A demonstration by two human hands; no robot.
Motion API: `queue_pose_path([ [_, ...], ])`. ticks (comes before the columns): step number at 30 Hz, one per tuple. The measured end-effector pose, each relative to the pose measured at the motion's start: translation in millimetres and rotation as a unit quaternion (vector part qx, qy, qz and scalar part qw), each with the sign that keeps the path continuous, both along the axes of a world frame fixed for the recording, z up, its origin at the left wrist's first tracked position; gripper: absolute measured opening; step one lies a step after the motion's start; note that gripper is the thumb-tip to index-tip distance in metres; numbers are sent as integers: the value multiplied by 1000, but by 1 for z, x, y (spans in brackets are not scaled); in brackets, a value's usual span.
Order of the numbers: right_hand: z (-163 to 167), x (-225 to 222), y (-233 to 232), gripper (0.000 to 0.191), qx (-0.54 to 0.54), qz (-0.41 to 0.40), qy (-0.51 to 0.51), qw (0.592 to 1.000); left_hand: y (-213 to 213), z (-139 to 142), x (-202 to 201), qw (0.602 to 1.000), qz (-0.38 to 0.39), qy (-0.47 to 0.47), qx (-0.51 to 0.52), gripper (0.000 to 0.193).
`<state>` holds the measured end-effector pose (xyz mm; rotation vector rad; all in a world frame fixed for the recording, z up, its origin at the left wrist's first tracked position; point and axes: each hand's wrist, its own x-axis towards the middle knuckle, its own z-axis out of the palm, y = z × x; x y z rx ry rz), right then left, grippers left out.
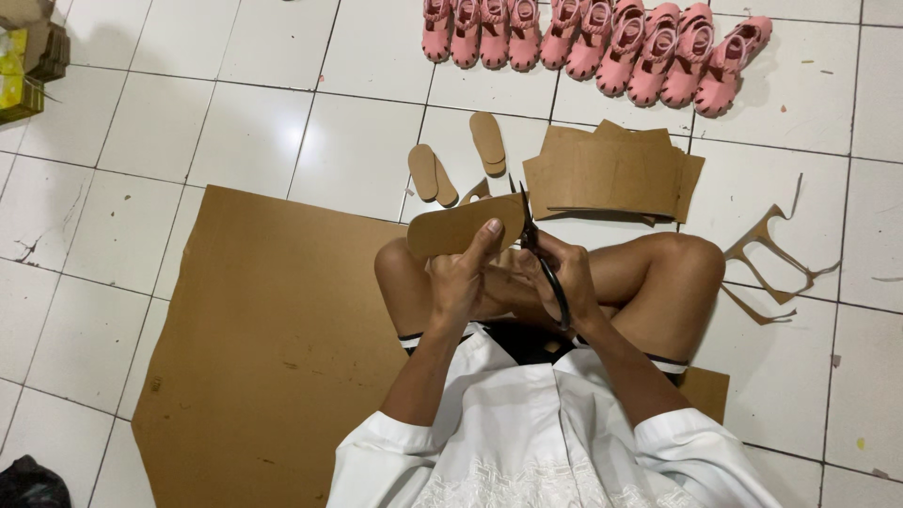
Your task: The person sits on the workshop floor and cuts shoe pattern pieces from brown cardboard sheets using scissors, trimming along drawn outlines and turning the sheets as they cut. Cut pieces and scrap accumulate beside them near rows of finished pink sandals.
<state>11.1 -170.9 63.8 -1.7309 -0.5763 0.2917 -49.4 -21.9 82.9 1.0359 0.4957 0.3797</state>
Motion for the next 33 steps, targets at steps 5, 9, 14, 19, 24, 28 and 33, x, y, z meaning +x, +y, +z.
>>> queue_pose_path([
  [5, 4, -2, -1, 57, 12, 0, 16, 1000, 3, 7, 2, 1000, -24, -9, -7, 40],
  [9, 6, -1, -2, 59, 5, 3, -7, 1000, 6, 8, 0, 998, -42, -12, -43, 38],
  [14, 3, 1, -4, 59, 10, 3, -42, 999, 11, 8, 2, 999, -48, 16, 7, 35],
  [19, 3, 0, -6, 56, -12, -1, -13, 1000, 12, 16, 3, 997, -73, -21, -4, 39],
  [24, 9, -2, -8, 55, 9, 6, -25, 1000, 17, 24, 2, 995, -98, -22, 7, 43],
  [28, 11, -2, -7, 54, 17, 13, -26, 999, 20, 28, 2, 994, -94, 17, 54, 40],
  [33, 7, -2, -10, 52, -12, 0, -35, 999, 23, 31, 1, 991, -102, 46, 76, 40],
])
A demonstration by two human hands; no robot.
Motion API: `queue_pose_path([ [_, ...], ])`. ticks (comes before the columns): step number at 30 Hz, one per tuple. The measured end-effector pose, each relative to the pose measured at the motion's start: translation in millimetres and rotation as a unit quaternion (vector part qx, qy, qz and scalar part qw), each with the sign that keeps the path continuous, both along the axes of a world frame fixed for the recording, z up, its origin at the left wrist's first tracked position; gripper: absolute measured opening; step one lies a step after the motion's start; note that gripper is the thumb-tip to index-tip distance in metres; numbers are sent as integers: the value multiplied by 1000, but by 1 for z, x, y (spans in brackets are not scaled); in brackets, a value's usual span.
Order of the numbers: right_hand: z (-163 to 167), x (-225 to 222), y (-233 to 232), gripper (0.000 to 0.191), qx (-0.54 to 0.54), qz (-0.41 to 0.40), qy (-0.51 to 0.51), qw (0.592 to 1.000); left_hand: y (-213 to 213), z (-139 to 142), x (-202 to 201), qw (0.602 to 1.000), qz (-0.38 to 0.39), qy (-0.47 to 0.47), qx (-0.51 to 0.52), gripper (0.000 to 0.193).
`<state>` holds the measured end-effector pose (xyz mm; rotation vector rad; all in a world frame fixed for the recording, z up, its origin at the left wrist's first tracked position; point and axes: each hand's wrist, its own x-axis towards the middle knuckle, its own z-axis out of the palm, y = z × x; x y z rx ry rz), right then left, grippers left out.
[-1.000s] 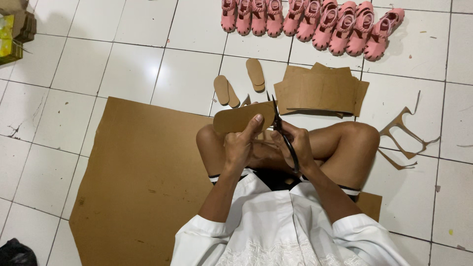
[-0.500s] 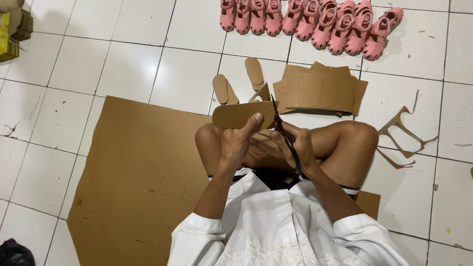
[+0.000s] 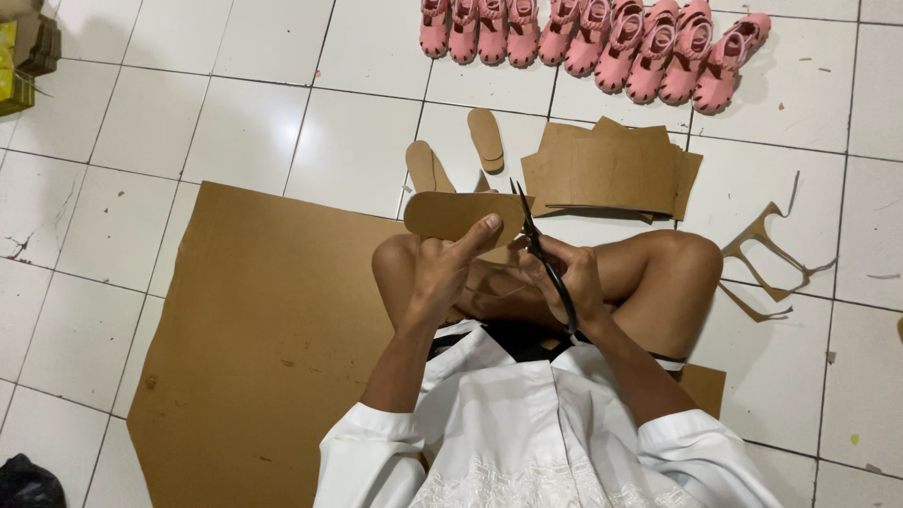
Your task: The person sits on the workshop floor and cuts shoe pattern pieces from brown cardboard sheets using scissors, trimming along drawn outlines and turning the sheets as they cut. Cut pieces and scrap accumulate beside them near rows of finished pink sandals.
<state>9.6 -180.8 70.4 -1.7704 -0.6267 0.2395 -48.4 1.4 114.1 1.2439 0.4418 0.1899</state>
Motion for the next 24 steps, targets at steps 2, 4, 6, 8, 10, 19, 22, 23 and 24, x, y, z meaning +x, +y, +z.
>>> queue_pose_path([
  [2, -2, 0, -1, 52, -10, -1, -6, 1000, 2, 0, 1, 1000, 0, -10, 4, 40],
  [4, -4, 1, -1, 52, -10, 3, -5, 1000, 4, -1, 2, 999, -10, -32, 3, 40],
  [6, -4, 2, -1, 52, 0, 12, 6, 1000, 6, 0, 4, 999, -17, -39, -3, 39],
  [8, -3, 2, -2, 52, 34, 25, -18, 999, 7, 1, 5, 999, -25, -31, -13, 38],
  [10, -1, 2, -4, 51, 43, 32, -23, 998, 9, 2, 4, 999, -25, 9, 37, 37],
  [19, -5, 0, -3, 39, -19, 9, -7, 1000, 22, -23, 15, 999, -47, -19, -17, 42],
  [22, -9, 0, 5, 40, -6, -12, 8, 1000, 1, -42, 21, 990, 61, -87, -98, 40],
  [23, -10, 1, 7, 40, -15, -16, 15, 1000, -8, -48, 21, 979, 109, -118, -125, 39],
  [24, -12, -1, 8, 40, -26, -22, 25, 999, -12, -51, 19, 985, 119, -111, -55, 38],
])
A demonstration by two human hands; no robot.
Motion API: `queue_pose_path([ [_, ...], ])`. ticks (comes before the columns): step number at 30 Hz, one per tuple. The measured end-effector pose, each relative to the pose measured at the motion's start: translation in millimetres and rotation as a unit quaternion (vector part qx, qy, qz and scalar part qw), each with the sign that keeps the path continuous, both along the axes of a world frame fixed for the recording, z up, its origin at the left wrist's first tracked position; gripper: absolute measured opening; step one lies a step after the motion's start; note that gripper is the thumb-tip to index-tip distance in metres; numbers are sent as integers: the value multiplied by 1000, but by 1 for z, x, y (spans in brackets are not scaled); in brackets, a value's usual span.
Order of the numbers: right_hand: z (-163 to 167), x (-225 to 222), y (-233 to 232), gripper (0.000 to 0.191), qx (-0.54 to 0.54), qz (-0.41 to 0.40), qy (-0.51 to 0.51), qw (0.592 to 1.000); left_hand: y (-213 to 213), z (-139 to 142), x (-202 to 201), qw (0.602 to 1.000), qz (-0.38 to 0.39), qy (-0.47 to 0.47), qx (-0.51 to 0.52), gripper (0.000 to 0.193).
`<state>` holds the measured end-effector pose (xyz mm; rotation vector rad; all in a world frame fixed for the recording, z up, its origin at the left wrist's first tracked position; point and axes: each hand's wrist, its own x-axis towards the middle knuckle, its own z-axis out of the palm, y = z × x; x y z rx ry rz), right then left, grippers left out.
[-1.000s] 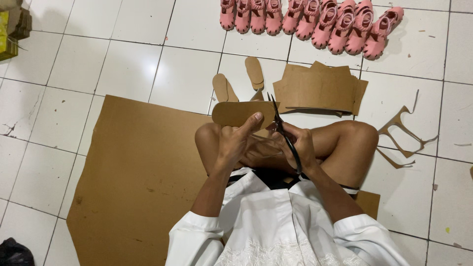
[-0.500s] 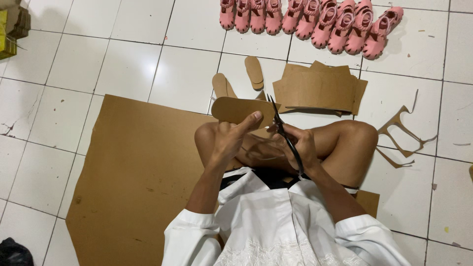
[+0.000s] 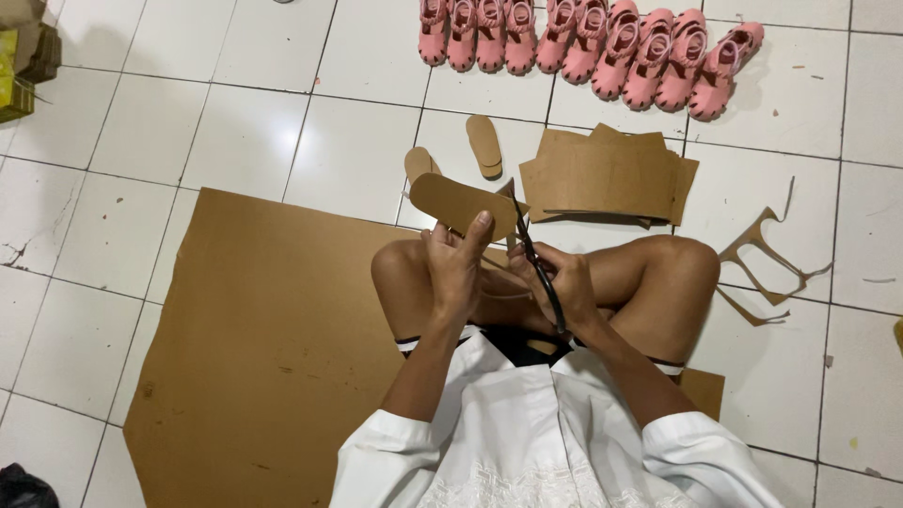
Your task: The person sits on the workshop floor and cuts shoe pattern pieces from brown cardboard sheets using scissors, trimming along drawn outlines and turning the sheets as they cut. Cut pieces and scrap accumulate beside them near rows of finished pink sandals.
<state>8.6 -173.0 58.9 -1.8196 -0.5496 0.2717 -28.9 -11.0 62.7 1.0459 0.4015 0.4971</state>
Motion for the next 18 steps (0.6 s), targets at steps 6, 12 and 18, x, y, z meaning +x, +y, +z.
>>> queue_pose_path([
  [6, -4, 5, 4, 51, 39, 21, 29, 999, -3, 7, -8, 974, 6, 100, 204, 35],
  [12, -3, 4, 5, 57, 64, 42, 64, 995, 7, 30, -19, 967, -42, 109, 224, 35],
  [18, -2, 4, 1, 68, 54, 47, 30, 997, 9, 37, -20, 978, -45, 89, 185, 35],
])
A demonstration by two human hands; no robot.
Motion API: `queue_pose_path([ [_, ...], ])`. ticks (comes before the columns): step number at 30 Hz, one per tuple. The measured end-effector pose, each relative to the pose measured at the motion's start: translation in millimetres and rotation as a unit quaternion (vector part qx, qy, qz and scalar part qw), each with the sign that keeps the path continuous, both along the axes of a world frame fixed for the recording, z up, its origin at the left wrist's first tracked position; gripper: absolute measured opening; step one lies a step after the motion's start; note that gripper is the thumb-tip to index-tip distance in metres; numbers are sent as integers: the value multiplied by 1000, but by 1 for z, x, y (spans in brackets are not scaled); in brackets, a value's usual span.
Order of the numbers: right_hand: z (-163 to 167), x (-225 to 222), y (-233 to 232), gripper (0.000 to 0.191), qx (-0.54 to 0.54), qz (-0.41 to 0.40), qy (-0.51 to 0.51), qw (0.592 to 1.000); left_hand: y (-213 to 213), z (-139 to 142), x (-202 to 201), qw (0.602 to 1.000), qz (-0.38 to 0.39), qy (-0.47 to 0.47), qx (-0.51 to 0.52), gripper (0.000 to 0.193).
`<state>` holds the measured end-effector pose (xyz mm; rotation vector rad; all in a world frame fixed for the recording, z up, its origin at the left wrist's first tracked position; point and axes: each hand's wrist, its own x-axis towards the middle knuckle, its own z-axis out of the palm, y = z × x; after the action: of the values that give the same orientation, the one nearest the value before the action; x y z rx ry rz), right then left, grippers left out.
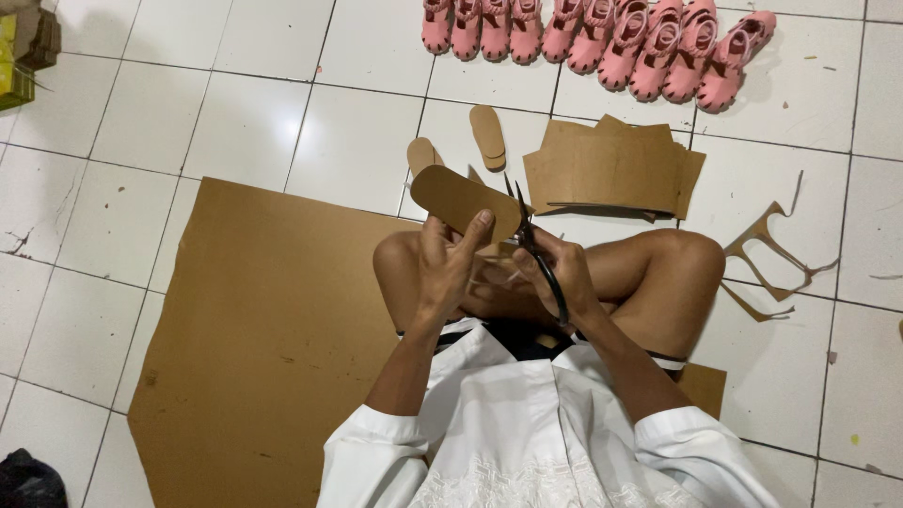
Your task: The person sits on the workshop floor and cuts shoe pattern pieces from brown cardboard sheets using scissors, trimming along drawn outlines and turning the sheets as they cut. Cut pieces and scrap accumulate beside them near rows of finished pink sandals.
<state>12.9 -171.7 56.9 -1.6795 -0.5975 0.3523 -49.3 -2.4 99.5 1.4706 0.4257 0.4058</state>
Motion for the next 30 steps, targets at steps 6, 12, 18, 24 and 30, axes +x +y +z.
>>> queue_pose_path([
  [6, -6, 5, -1, 72, -33, 25, -48, 998, -5, -1, -1, 998, 14, -30, -58, 29],
  [12, -7, 4, 2, 68, 17, 33, 1, 999, -5, -2, -2, 999, 3, -41, -13, 25],
  [18, -6, 2, -1, 61, 6, 1, -36, 999, -1, 3, -2, 1000, -3, -21, 2, 29],
  [24, -5, 3, -2, 59, -31, 7, -17, 999, 5, 6, -3, 1000, -30, -1, 9, 30],
  [30, 4, 0, -6, 57, -8, 3, -17, 1000, 8, 4, -2, 999, -38, -17, -9, 31],
])
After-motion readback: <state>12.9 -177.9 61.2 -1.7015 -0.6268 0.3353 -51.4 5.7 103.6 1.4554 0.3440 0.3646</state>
